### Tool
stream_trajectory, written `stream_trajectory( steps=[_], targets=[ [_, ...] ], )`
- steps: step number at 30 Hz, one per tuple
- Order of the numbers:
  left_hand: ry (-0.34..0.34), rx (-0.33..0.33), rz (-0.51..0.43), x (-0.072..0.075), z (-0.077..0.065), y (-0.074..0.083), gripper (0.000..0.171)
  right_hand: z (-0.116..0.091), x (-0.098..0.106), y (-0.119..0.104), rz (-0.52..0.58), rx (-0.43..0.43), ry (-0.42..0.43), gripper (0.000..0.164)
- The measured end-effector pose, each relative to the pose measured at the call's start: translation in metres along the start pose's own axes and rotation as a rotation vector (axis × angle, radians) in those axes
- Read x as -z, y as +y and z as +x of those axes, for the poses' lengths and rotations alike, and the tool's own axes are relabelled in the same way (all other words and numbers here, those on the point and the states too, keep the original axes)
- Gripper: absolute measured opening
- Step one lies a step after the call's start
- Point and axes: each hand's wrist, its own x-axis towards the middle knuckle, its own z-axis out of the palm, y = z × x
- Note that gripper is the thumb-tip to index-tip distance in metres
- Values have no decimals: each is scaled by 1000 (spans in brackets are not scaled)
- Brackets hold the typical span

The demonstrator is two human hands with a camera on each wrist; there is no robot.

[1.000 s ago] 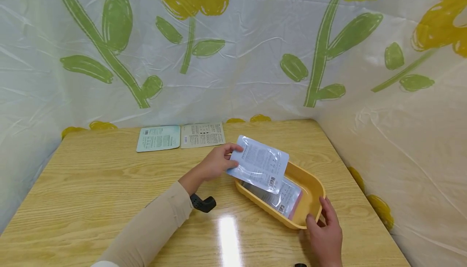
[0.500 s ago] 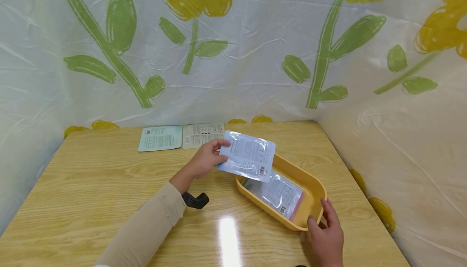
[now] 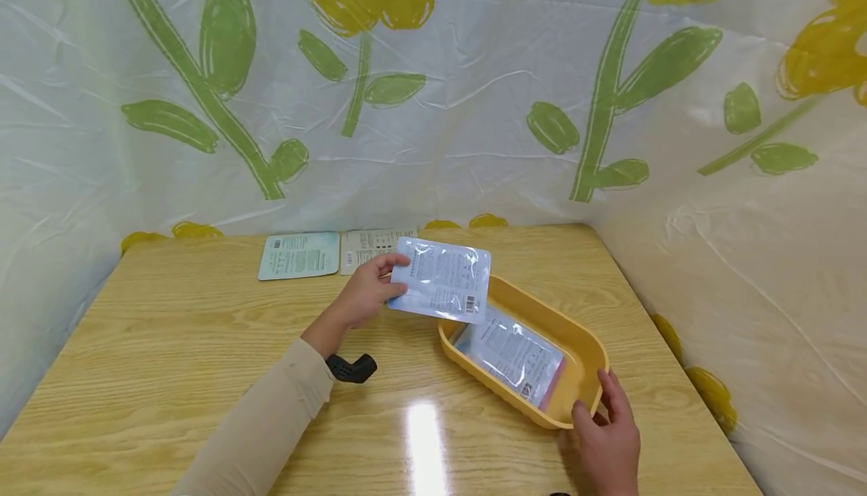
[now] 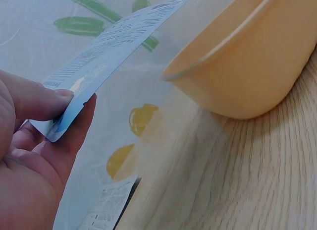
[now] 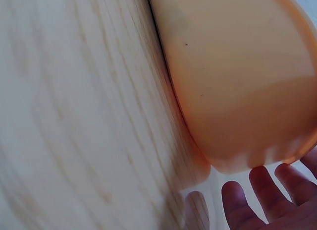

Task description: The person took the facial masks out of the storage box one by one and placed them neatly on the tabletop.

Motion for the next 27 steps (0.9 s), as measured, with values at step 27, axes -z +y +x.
stream_trajectory(
  steps=[27],
  targets=[
    [203,72,-24,47,-4,-32,42,3,2,3,-13,14,-7,63]
  ],
)
